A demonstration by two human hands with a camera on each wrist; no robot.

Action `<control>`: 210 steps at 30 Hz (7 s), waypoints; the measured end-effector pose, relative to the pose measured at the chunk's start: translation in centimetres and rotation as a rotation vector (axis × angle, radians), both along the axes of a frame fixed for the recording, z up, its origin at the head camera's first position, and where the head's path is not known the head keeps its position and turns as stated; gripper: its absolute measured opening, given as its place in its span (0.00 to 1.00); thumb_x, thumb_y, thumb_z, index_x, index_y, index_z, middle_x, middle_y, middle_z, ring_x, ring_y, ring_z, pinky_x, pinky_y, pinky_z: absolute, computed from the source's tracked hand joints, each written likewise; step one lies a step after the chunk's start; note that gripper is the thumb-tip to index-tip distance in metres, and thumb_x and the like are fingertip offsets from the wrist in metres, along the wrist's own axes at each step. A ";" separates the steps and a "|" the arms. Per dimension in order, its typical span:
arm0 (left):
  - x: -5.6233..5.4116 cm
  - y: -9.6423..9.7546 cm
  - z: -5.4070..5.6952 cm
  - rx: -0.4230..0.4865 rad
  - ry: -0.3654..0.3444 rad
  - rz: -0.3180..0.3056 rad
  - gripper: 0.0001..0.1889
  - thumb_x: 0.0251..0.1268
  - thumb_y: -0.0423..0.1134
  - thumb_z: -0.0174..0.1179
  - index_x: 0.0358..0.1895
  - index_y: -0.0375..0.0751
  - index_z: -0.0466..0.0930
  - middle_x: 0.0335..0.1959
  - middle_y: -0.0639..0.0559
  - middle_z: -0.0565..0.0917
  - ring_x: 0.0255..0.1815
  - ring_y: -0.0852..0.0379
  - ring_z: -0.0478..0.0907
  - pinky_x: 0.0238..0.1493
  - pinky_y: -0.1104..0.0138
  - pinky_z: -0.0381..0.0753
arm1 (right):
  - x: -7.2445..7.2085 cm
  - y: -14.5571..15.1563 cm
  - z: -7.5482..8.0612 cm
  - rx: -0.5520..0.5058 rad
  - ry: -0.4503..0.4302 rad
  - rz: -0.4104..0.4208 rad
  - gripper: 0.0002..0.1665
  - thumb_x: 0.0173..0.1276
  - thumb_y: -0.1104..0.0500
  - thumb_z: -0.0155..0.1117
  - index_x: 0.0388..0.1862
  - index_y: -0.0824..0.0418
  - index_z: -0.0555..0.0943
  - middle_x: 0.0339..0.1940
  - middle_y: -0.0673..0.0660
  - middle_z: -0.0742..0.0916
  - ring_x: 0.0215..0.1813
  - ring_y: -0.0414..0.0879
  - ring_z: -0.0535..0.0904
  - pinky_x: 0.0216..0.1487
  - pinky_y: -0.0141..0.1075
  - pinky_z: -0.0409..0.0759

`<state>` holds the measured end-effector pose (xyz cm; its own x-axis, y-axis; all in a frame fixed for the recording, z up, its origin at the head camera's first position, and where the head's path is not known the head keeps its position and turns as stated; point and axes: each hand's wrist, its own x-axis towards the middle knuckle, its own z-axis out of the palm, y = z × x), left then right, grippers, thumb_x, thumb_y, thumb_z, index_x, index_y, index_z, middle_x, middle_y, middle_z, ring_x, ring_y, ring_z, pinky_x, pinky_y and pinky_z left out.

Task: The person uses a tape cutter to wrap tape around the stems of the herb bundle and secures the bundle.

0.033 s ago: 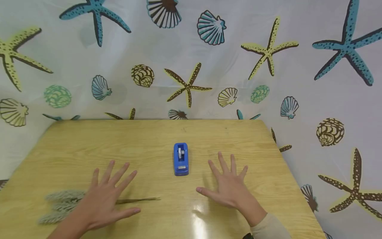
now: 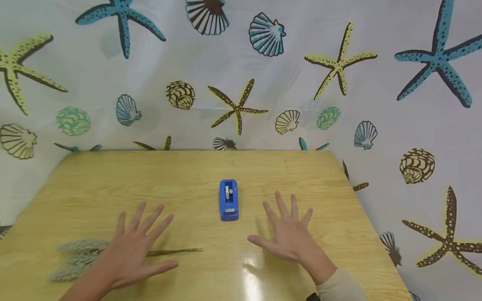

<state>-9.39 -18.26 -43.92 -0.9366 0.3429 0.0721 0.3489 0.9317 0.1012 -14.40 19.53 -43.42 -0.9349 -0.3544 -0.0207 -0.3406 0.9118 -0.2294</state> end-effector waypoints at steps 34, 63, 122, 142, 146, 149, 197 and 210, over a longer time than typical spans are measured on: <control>-1.8 1.5 -1.0 0.113 -0.140 -0.062 0.50 0.52 0.81 0.53 0.75 0.56 0.65 0.80 0.46 0.58 0.82 0.35 0.43 0.71 0.27 0.45 | -1.2 -2.7 -1.0 0.099 0.043 0.154 0.38 0.69 0.30 0.56 0.70 0.48 0.75 0.70 0.61 0.77 0.72 0.64 0.69 0.65 0.75 0.62; -8.4 5.2 -4.8 0.548 -0.405 -0.182 0.42 0.69 0.52 0.63 0.79 0.41 0.55 0.81 0.43 0.55 0.81 0.42 0.51 0.78 0.46 0.54 | -4.8 -6.7 -2.6 -0.355 -0.143 0.112 0.17 0.72 0.55 0.65 0.56 0.60 0.83 0.49 0.56 0.88 0.44 0.46 0.85 0.47 0.41 0.84; -14.4 10.7 -5.6 0.762 -0.414 -0.061 0.62 0.42 0.41 0.82 0.81 0.43 0.49 0.82 0.48 0.45 0.81 0.41 0.52 0.74 0.51 0.65 | -5.0 -8.6 -5.3 -0.893 -0.248 -0.178 0.09 0.67 0.57 0.70 0.35 0.63 0.90 0.31 0.56 0.88 0.27 0.38 0.74 0.24 0.27 0.71; -14.1 10.8 -5.6 0.810 -0.472 -0.036 0.62 0.44 0.35 0.80 0.81 0.45 0.46 0.83 0.49 0.40 0.81 0.40 0.53 0.68 0.55 0.73 | -1.3 -7.6 -4.2 -0.951 -0.533 -0.293 0.19 0.71 0.54 0.65 0.44 0.71 0.85 0.23 0.50 0.78 0.25 0.39 0.69 0.24 0.28 0.68; -14.1 10.8 -5.7 0.824 -0.468 -0.044 0.62 0.44 0.35 0.80 0.81 0.44 0.46 0.83 0.48 0.41 0.81 0.40 0.51 0.69 0.54 0.72 | -1.1 -7.6 -4.2 -0.996 -0.600 -0.343 0.19 0.72 0.55 0.63 0.44 0.72 0.84 0.20 0.47 0.74 0.24 0.38 0.67 0.22 0.26 0.65; -14.0 10.7 -5.6 0.816 -0.464 -0.037 0.62 0.44 0.36 0.81 0.81 0.45 0.46 0.83 0.49 0.41 0.81 0.40 0.51 0.70 0.53 0.70 | -0.9 -7.7 -4.1 -1.001 -0.604 -0.358 0.19 0.73 0.55 0.62 0.44 0.72 0.84 0.22 0.48 0.75 0.26 0.39 0.69 0.25 0.27 0.65; -14.2 10.7 -5.9 0.861 -0.491 0.000 0.63 0.45 0.35 0.80 0.82 0.49 0.43 0.83 0.55 0.39 0.79 0.39 0.57 0.68 0.56 0.73 | 4.0 -7.1 -3.9 -0.856 -0.605 -0.239 0.14 0.67 0.62 0.61 0.30 0.74 0.83 0.40 0.59 0.89 0.27 0.40 0.72 0.24 0.27 0.69; -12.9 11.2 -6.6 0.865 -0.385 0.030 0.57 0.47 0.39 0.79 0.80 0.49 0.51 0.83 0.47 0.46 0.79 0.39 0.58 0.65 0.57 0.75 | 4.0 -6.7 -4.4 -0.833 -0.619 -0.214 0.13 0.68 0.60 0.62 0.35 0.70 0.86 0.24 0.52 0.83 0.19 0.37 0.71 0.19 0.27 0.68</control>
